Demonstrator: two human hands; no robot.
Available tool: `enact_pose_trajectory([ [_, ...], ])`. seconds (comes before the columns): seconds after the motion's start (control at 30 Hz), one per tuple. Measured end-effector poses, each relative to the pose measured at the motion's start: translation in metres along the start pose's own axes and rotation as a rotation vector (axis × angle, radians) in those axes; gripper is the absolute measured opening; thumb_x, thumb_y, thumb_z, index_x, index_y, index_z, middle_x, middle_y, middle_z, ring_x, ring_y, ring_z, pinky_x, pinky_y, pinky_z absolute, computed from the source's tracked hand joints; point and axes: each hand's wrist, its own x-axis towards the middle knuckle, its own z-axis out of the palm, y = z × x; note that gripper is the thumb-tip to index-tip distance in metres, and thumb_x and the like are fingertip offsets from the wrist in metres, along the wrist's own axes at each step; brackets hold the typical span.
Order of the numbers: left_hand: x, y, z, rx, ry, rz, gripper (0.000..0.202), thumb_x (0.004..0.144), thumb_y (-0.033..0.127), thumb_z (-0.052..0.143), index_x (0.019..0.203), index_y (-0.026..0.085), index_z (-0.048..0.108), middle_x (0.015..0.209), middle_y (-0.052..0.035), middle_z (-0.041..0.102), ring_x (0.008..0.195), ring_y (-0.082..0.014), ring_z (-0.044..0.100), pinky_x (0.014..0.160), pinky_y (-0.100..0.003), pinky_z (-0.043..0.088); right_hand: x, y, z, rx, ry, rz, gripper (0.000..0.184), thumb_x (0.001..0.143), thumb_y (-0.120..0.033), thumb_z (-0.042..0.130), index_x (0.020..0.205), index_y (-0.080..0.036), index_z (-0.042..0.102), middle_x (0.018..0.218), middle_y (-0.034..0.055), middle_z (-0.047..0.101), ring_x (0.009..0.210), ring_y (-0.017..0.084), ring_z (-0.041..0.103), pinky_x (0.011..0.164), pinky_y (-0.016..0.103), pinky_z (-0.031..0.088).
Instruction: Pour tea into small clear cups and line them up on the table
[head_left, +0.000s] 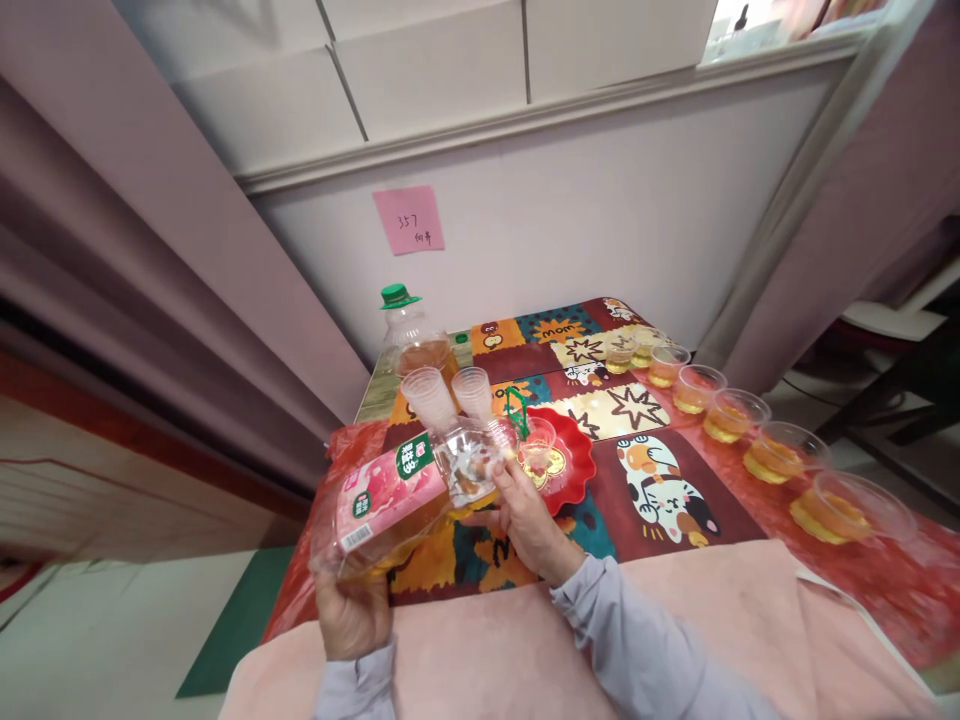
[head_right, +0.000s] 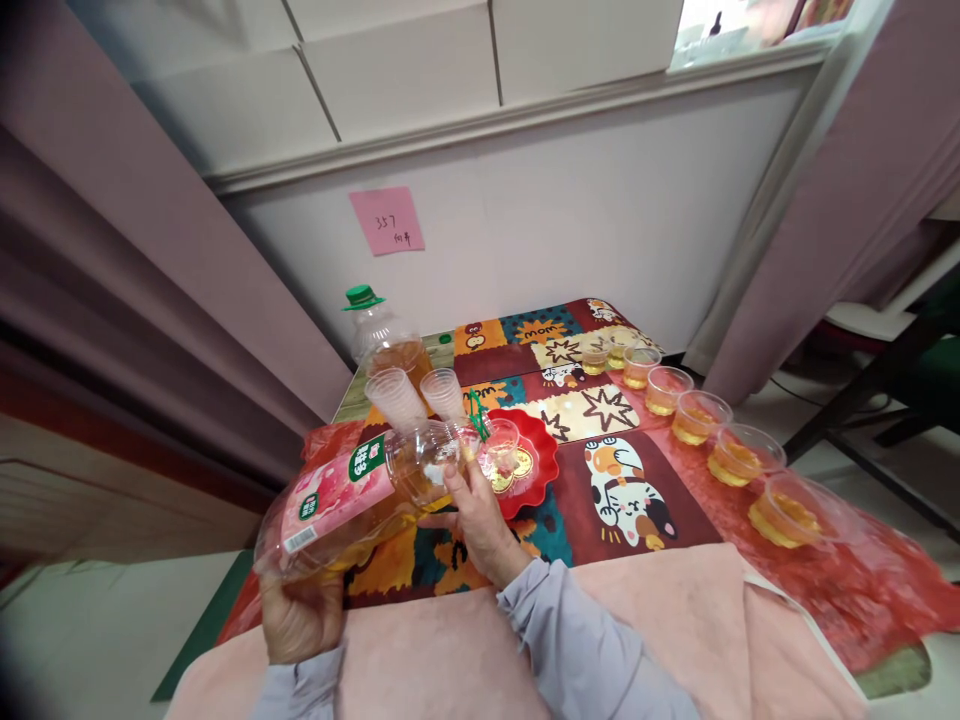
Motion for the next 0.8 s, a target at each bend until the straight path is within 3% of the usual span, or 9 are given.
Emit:
enact_pose_trajectory([
  [0.17,0.0,0.0,0.0,0.02,-0.013,0.01,0.06,0.084,0.063,0.074,0.132,0.027,0.072,0.142,-0.007,0.07,0.133,-0.0307,0.063,0.099,-0.04,0.061,0.0,-0.001,0.001,0.011,-0.01,0.006,0.059,0.091,-0.063,0.072,0.139,-0.032,0.058,0.137,0.0055,0.068,0.105,0.025,0.075,0.076,0.04,0.069],
  [0.47,0.007,-0.013,-0.014,-0.018,0.054,0.056,0.057,0.077,0.074,0.075,0.11,0.026,0.078,0.134,-0.0034,0.075,0.138,-0.0292,0.059,0.107,-0.04,0.057,0.001,-0.001,0.0,0.006,0.003,-0.001,0.059,0.091,-0.064,0.071,0.138,-0.03,0.057,0.139,0.0062,0.067,0.109,0.025,0.074,0.074,0.038,0.069],
  [0.8,0.007,-0.017,-0.019,-0.038,0.045,0.076,0.055,0.08,0.072,0.073,0.111,0.027,0.078,0.133,-0.0041,0.075,0.136,-0.0278,0.06,0.11,-0.04,0.055,0.002,0.0,-0.001,0.011,0.009,-0.007,0.061,0.09,-0.066,0.072,0.136,-0.029,0.058,0.135,0.0059,0.069,0.106,0.024,0.074,0.073,0.038,0.07],
])
